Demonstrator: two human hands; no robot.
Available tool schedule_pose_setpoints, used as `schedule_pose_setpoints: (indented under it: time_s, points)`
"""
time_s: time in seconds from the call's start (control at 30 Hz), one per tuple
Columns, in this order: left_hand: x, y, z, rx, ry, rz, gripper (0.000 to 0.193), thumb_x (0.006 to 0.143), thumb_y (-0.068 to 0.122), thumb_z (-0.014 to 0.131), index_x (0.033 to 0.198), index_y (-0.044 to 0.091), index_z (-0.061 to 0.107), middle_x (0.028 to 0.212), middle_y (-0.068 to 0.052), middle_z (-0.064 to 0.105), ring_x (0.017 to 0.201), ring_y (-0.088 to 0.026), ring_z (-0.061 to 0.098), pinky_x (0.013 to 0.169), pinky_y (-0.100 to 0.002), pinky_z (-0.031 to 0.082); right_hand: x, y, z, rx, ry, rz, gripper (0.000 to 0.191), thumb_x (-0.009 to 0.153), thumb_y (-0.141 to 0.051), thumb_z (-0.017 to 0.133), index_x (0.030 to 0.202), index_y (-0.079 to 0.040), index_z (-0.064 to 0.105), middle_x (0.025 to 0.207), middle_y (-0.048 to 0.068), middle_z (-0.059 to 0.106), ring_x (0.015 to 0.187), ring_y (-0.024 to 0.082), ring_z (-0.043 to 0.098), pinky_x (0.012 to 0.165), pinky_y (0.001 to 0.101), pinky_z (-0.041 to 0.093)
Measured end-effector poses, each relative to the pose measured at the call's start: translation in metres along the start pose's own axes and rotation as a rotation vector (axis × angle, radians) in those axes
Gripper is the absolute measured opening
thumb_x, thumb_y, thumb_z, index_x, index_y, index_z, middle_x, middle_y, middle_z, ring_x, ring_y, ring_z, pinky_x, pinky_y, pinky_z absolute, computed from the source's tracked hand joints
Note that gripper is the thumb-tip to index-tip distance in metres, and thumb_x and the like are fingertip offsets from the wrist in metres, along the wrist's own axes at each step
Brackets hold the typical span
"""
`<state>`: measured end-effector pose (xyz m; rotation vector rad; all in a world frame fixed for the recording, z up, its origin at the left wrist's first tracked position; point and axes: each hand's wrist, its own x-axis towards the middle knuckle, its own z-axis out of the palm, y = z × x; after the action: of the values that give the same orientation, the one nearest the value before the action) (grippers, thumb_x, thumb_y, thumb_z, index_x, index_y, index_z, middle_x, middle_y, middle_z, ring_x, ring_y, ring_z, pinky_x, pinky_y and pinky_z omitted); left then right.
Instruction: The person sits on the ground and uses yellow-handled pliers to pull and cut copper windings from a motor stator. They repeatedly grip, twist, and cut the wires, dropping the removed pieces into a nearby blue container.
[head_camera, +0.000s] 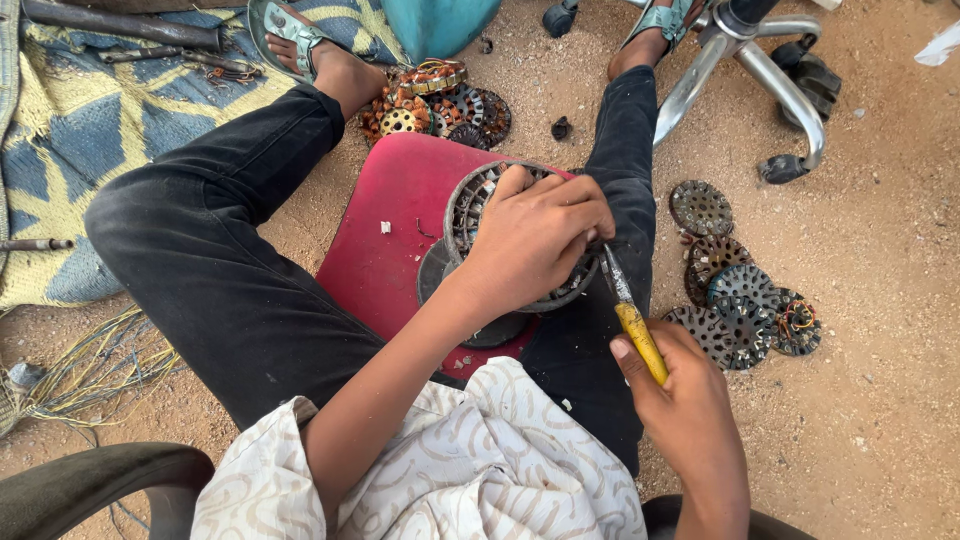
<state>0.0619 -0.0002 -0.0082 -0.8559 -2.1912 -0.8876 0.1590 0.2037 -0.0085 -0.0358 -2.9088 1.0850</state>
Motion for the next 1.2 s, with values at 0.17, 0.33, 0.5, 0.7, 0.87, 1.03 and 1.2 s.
schedule_pose_setpoints:
  time_s: [0.17, 0.33, 0.5, 0.7, 0.87, 1.03, 1.2]
  points:
    - [-0.001, -0.001, 0.0, -0.046, 0.004, -0.054, 0.02, 0.087, 0.005, 0.068, 0.103, 0.017, 0.063, 0.1, 0.003, 0.063, 0.096, -0.016, 0.065, 0.082, -0.038, 0.035, -0.01, -0.014, 0.001, -0.111, 0.112, -0.025, 0.032, 0.093, -0.027, 0.068, 0.105, 0.003, 0.071, 0.106, 0.017, 0.07, 0.086, 0.035, 0.07, 0.073, 0.0425, 0.053]
    - [-0.001, 0.001, 0.003, -0.024, 0.042, -0.08, 0.03, 0.085, 0.001, 0.065, 0.111, 0.014, 0.06, 0.107, 0.001, 0.063, 0.102, -0.018, 0.065, 0.085, -0.039, 0.038, -0.014, -0.023, 0.023, -0.175, 0.221, -0.119, 0.029, 0.094, -0.021, 0.069, 0.108, 0.004, 0.071, 0.111, 0.02, 0.067, 0.092, 0.039, 0.067, 0.078, 0.047, 0.051]
    - [-0.003, 0.002, 0.006, 0.164, 0.16, -0.012, 0.041, 0.084, 0.001, 0.065, 0.124, 0.013, 0.06, 0.141, -0.005, 0.053, 0.128, -0.029, 0.051, 0.105, -0.042, 0.04, -0.007, -0.018, 0.049, -0.289, 0.415, -0.269, 0.026, 0.093, -0.017, 0.072, 0.102, 0.007, 0.068, 0.11, 0.02, 0.064, 0.093, 0.04, 0.066, 0.083, 0.0517, 0.049]
    - [-0.003, 0.003, 0.011, 0.226, 0.095, 0.002, 0.047, 0.086, 0.002, 0.064, 0.131, 0.014, 0.06, 0.152, -0.004, 0.045, 0.139, -0.031, 0.043, 0.112, -0.045, 0.038, -0.003, -0.015, 0.054, -0.217, 0.481, -0.275, 0.021, 0.094, -0.012, 0.075, 0.1, 0.007, 0.068, 0.109, 0.017, 0.062, 0.092, 0.033, 0.065, 0.082, 0.0471, 0.05]
    - [-0.003, 0.0, 0.011, 0.25, 0.032, 0.002, 0.05, 0.084, 0.004, 0.065, 0.133, 0.015, 0.059, 0.144, -0.001, 0.049, 0.136, -0.029, 0.045, 0.11, -0.045, 0.037, 0.004, -0.02, 0.053, -0.16, 0.5, -0.323, 0.021, 0.092, -0.007, 0.079, 0.097, 0.01, 0.066, 0.107, 0.019, 0.057, 0.091, 0.032, 0.063, 0.079, 0.0429, 0.051]
    - [-0.002, -0.005, 0.008, 0.281, 0.035, 0.012, 0.05, 0.082, 0.002, 0.063, 0.131, 0.014, 0.058, 0.14, 0.0, 0.053, 0.132, -0.027, 0.048, 0.1, -0.043, 0.038, 0.01, -0.019, 0.048, -0.186, 0.496, -0.462, 0.019, 0.092, -0.005, 0.077, 0.097, 0.01, 0.065, 0.112, 0.022, 0.052, 0.099, 0.034, 0.059, 0.086, 0.0432, 0.05]
    - [0.0, -0.007, 0.008, 0.245, 0.015, 0.038, 0.044, 0.082, 0.002, 0.063, 0.124, 0.013, 0.057, 0.131, 0.0, 0.056, 0.122, -0.024, 0.053, 0.095, -0.041, 0.039, 0.017, -0.014, 0.043, -0.292, 0.474, -0.514, 0.02, 0.092, -0.007, 0.076, 0.101, 0.008, 0.066, 0.116, 0.02, 0.058, 0.105, 0.035, 0.058, 0.09, 0.0453, 0.048]
